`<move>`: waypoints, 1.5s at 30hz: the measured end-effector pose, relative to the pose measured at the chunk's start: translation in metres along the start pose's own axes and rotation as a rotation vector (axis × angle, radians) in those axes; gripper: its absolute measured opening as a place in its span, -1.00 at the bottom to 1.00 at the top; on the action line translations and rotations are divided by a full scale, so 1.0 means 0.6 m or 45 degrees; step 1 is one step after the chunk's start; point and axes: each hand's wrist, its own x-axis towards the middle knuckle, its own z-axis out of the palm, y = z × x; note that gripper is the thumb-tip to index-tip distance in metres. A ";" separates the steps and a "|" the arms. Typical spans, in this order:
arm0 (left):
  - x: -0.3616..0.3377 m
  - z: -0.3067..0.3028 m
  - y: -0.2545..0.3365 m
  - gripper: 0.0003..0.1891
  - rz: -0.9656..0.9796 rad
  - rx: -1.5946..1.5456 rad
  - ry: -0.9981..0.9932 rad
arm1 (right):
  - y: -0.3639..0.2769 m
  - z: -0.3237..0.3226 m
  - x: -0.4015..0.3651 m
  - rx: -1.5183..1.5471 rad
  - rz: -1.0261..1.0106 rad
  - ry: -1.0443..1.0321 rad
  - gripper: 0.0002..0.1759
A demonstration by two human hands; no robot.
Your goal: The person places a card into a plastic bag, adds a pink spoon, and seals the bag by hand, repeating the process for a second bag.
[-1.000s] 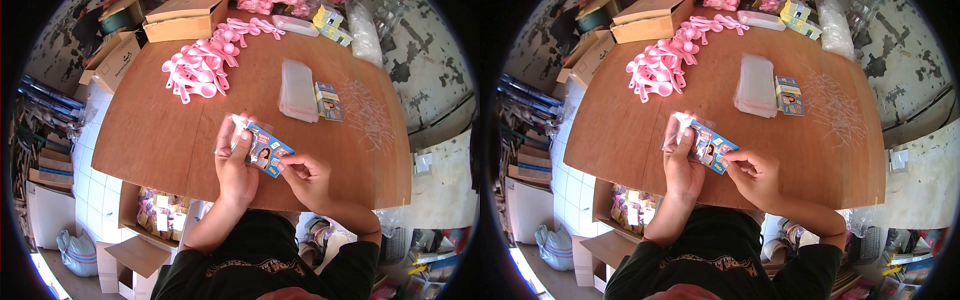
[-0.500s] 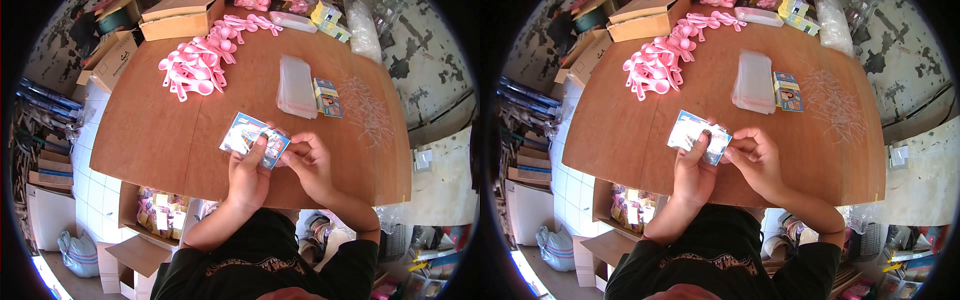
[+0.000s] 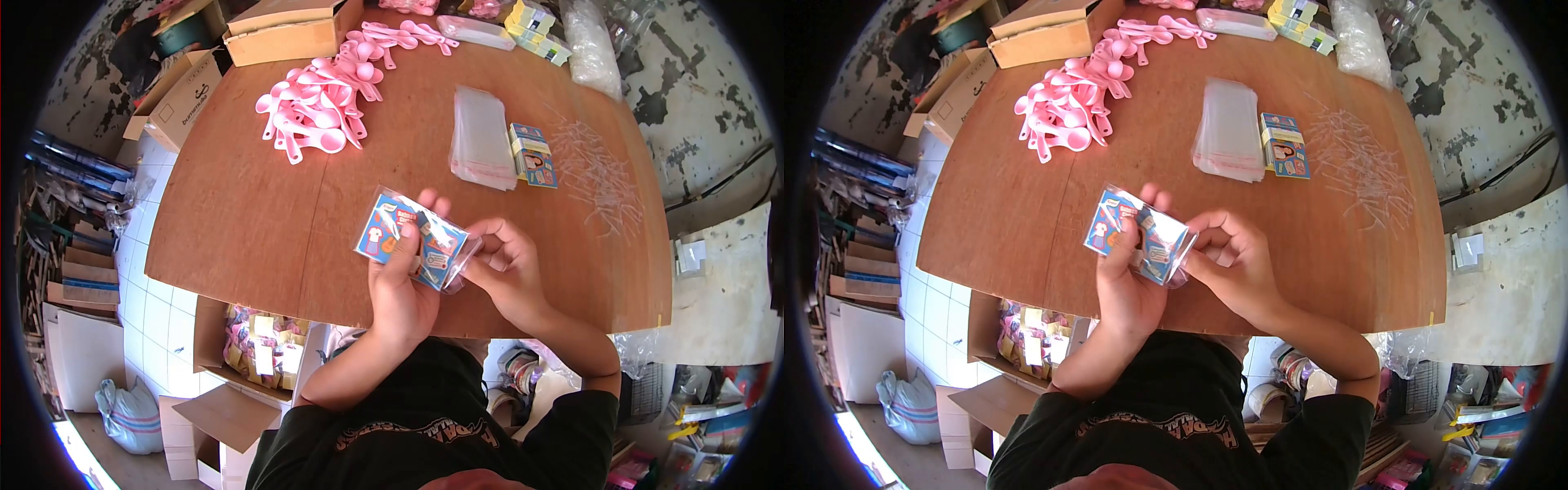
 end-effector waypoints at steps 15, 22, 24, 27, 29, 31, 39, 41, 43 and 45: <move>-0.015 -0.005 -0.023 -0.60 -0.017 -0.008 -0.030 | 0.011 0.010 0.004 -0.128 -0.010 0.046 -0.74; -0.018 -0.011 -0.034 -0.55 -0.143 0.130 -0.008 | 0.004 0.015 0.003 -0.254 0.016 0.133 -0.67; -0.013 -0.013 -0.026 -0.49 -0.069 0.124 -0.058 | 0.005 0.008 0.000 -0.130 0.112 0.085 -0.68; -0.005 -0.002 -0.005 -0.45 0.190 -0.080 -0.162 | -0.011 0.002 -0.007 -0.144 0.199 0.015 -0.70; -0.003 -0.003 0.005 -0.47 0.296 -0.049 -0.130 | -0.004 0.006 -0.010 -0.110 0.143 -0.017 -0.71; 0.001 -0.016 0.010 -0.46 0.195 -0.186 -0.092 | -0.001 0.009 -0.011 -0.073 0.085 -0.057 -0.72; -0.010 0.003 0.000 -0.48 0.284 -0.064 -0.103 | 0.012 0.016 -0.020 -0.092 0.098 -0.059 -0.79; -0.014 0.006 -0.001 -0.47 0.277 -0.010 -0.076 | 0.014 0.021 -0.023 -0.041 0.102 -0.024 -0.79; -0.015 0.002 -0.004 -0.48 0.249 0.007 -0.119 | 0.012 0.028 -0.024 0.026 0.075 0.001 -0.79; -0.014 -0.002 -0.009 -0.50 0.235 -0.025 -0.137 | 0.008 0.032 -0.022 -0.007 0.060 -0.009 -0.79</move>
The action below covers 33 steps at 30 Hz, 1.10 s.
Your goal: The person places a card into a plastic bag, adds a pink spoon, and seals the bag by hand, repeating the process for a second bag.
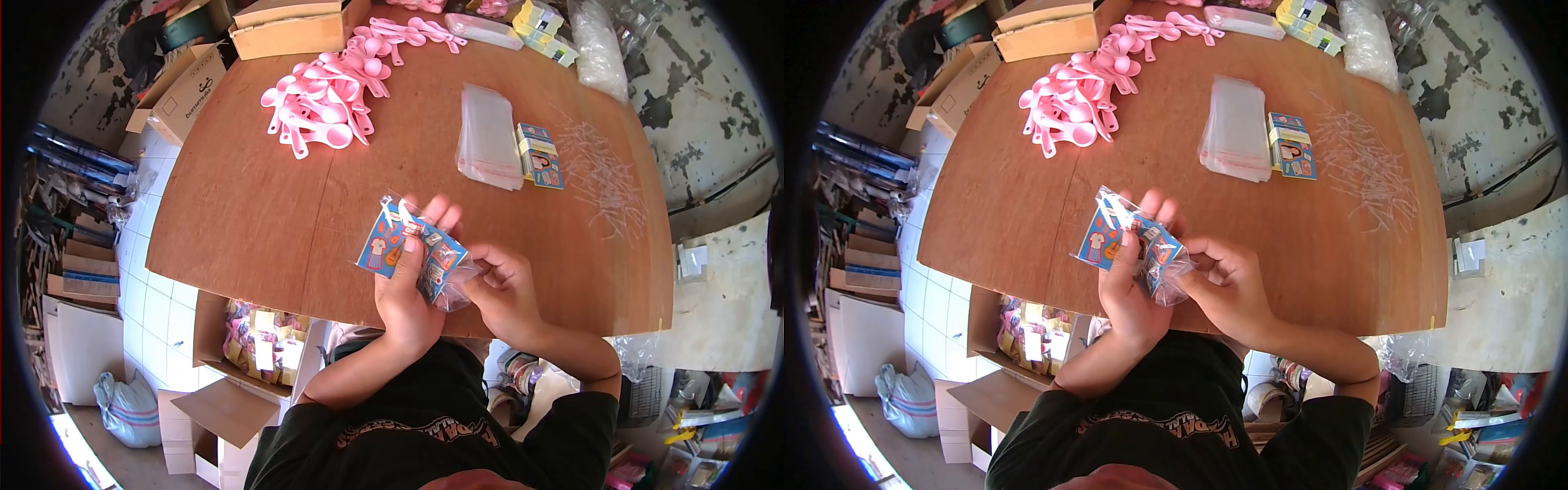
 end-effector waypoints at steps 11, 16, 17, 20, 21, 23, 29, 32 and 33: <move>0.000 -0.009 0.009 -0.48 -0.048 -0.257 -0.013 | -0.004 0.000 0.008 -0.030 0.087 0.020 -0.81; -0.007 -0.007 0.008 -0.50 -0.122 -0.150 -0.030 | -0.004 0.004 0.007 -0.030 0.118 0.046 -0.83; -0.007 -0.008 0.009 -0.50 -0.121 -0.150 -0.029 | -0.003 0.004 0.008 -0.029 0.118 0.044 -0.83; -0.004 -0.012 0.010 -0.50 -0.121 -0.013 -0.024 | -0.002 0.003 0.011 -0.080 0.112 0.052 -0.82; -0.001 -0.015 0.012 -0.50 -0.125 -0.042 -0.015 | -0.004 0.003 0.014 -0.165 0.065 0.035 -0.81; 0.007 -0.023 0.017 -0.50 -0.105 -0.079 -0.002 | -0.010 0.003 0.015 -0.250 0.021 0.022 -0.81; 0.026 -0.031 0.048 -0.53 -0.013 -0.144 0.021 | -0.023 -0.020 0.012 -0.171 0.183 0.020 -0.85; 0.037 -0.045 0.054 -0.54 0.012 -0.233 0.026 | -0.024 -0.024 0.014 -0.181 0.197 0.019 -0.86; 0.040 -0.052 0.056 -0.55 0.060 -0.241 0.016 | -0.029 -0.022 0.015 -0.182 0.196 0.019 -0.86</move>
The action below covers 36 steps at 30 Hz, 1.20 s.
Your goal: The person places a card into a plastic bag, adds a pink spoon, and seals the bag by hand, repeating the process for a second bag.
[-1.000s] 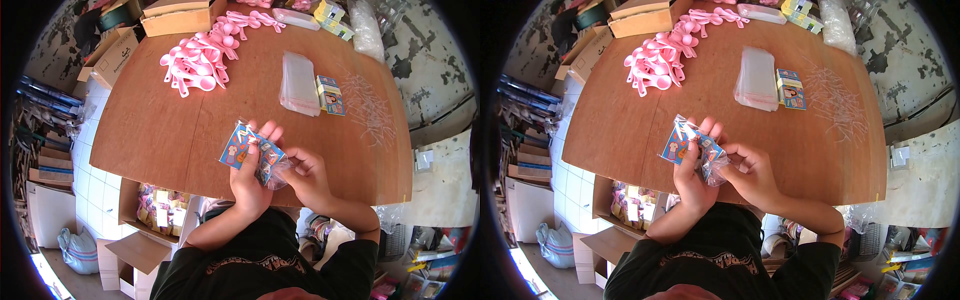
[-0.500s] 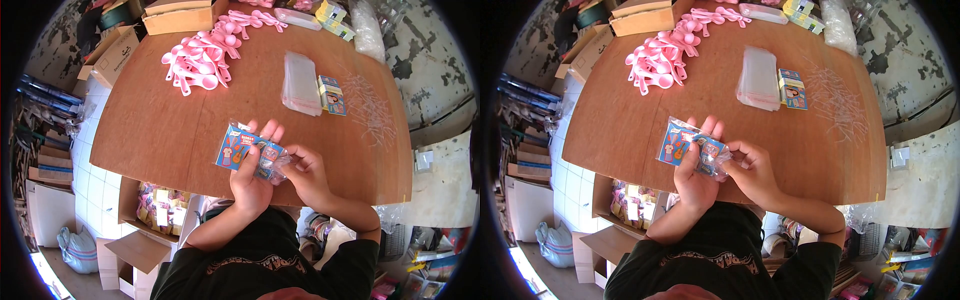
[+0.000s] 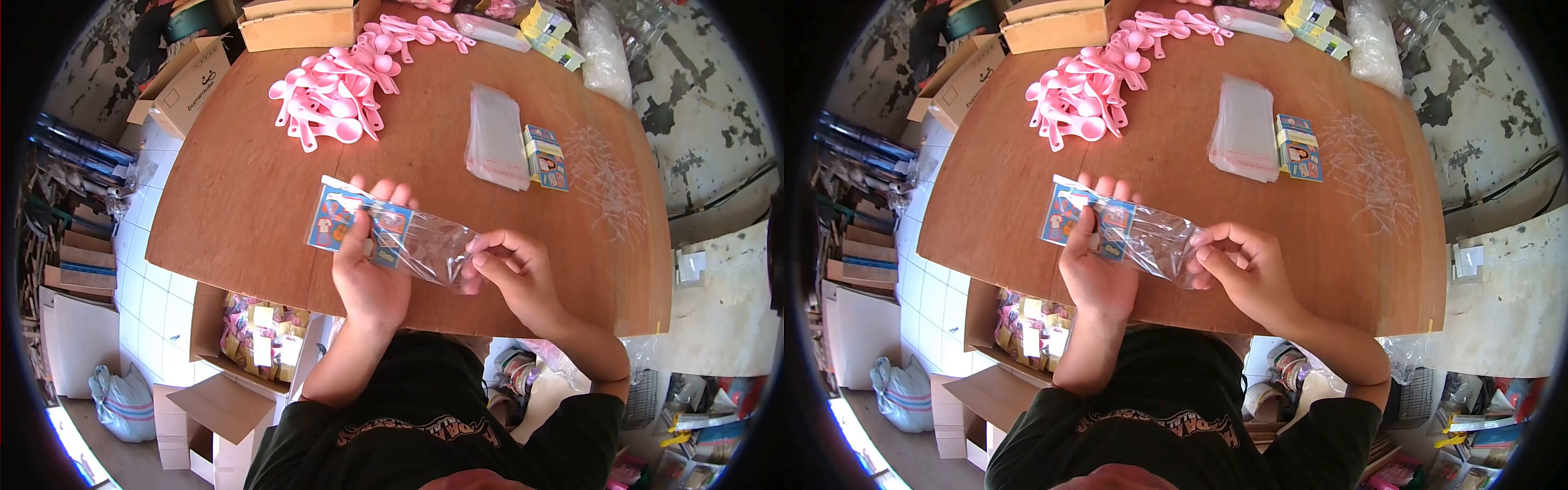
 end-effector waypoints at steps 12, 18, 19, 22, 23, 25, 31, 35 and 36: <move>0.007 0.000 0.036 -0.61 0.266 0.071 0.185 | -0.081 0.028 0.049 -0.120 0.269 -0.367 -0.77; 0.015 -0.002 0.059 -0.68 0.345 -0.088 0.380 | -0.011 0.031 0.217 -1.003 -0.693 -0.090 -0.79; 0.016 -0.006 0.060 -0.68 0.346 -0.086 0.379 | 0.004 0.036 0.244 -1.001 -0.694 -0.090 -0.79; 0.023 -0.020 0.063 -0.70 0.232 -0.086 0.269 | 0.026 0.063 0.299 -1.383 -0.847 0.080 -0.81; 0.023 -0.016 0.065 -0.70 0.235 -0.081 0.266 | 0.029 0.073 0.311 -1.428 -0.938 0.160 -0.82; 0.022 -0.009 0.067 -0.69 0.163 -0.071 0.337 | 0.035 0.079 0.327 -1.469 -1.031 0.238 -0.83; 0.029 -0.006 0.070 -0.67 0.020 -0.160 0.287 | 0.008 0.050 0.296 -1.249 -1.308 0.420 -0.94; 0.035 -0.008 0.064 -0.69 -0.093 -0.246 0.312 | -0.016 -0.014 0.212 -0.512 -0.813 0.319 -0.79; 0.037 -0.011 0.061 -0.68 -0.137 -0.294 0.316 | -0.026 -0.029 0.181 -0.487 -0.707 0.290 -0.79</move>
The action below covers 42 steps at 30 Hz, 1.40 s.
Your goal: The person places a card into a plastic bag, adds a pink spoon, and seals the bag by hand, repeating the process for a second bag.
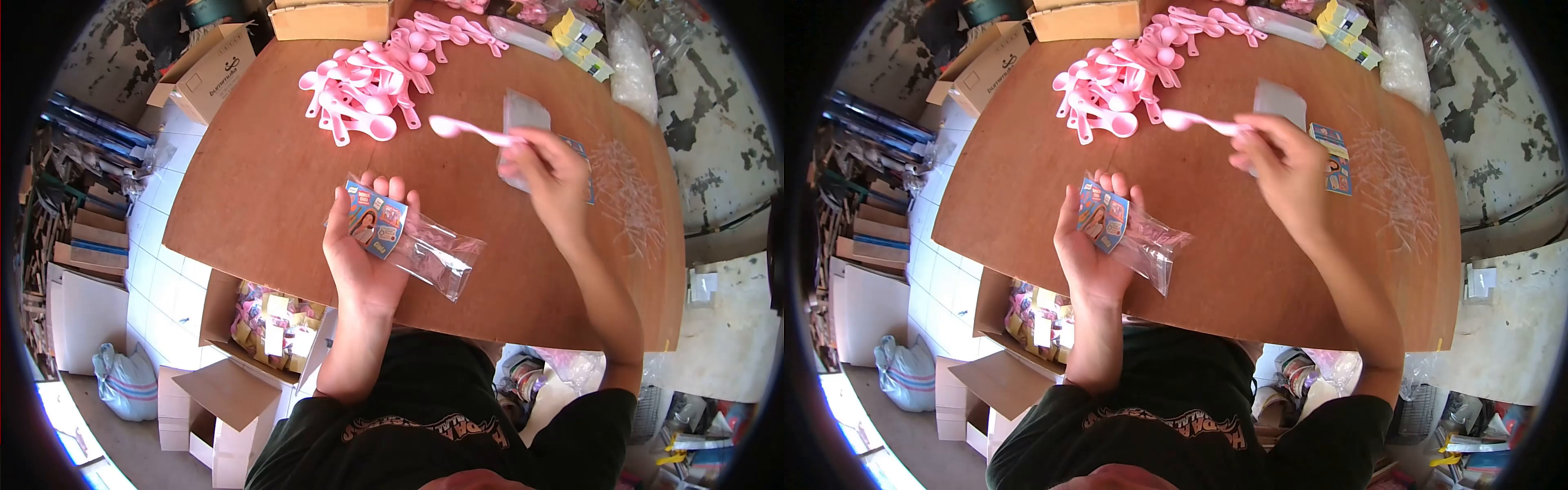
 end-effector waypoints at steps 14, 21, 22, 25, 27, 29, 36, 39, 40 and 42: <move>0.002 0.007 -0.042 -0.67 0.019 0.094 -0.075 | -0.091 -0.125 -0.192 -0.461 -0.705 -0.319 -0.71; -0.031 0.021 -0.091 -0.59 -0.100 0.258 0.029 | -0.066 -0.113 -0.184 -0.533 -0.829 -0.351 -0.61; -0.032 0.017 -0.096 -0.59 -0.143 0.275 -0.015 | -0.063 -0.113 -0.185 -0.548 -0.824 -0.392 -0.60; -0.039 0.018 -0.106 -0.56 -0.216 0.300 -0.019 | -0.042 -0.101 -0.191 -0.625 -1.005 -0.124 -0.62; -0.041 0.019 -0.112 -0.54 -0.311 0.323 0.024 | -0.043 -0.098 -0.195 -0.595 -0.867 -0.002 -0.65; -0.043 0.027 -0.115 -0.51 -0.335 0.386 0.066 | -0.078 -0.108 -0.169 -0.817 -1.063 -0.209 -0.71; -0.044 0.005 -0.106 -0.20 -0.240 0.417 -0.127 | -0.199 -0.182 -0.127 -0.697 -0.681 0.032 -0.86; -0.050 0.014 -0.100 -0.22 -0.063 0.644 -0.173 | -0.249 -0.163 -0.101 -0.892 -0.500 0.372 -0.89; -0.052 0.018 -0.101 -0.22 -0.064 0.642 -0.176 | -0.257 -0.162 -0.074 -0.935 -0.371 0.103 -0.89; -0.058 0.024 -0.105 -0.22 0.046 0.818 -0.278 | -0.241 -0.169 -0.024 -0.979 -0.232 -0.156 -0.88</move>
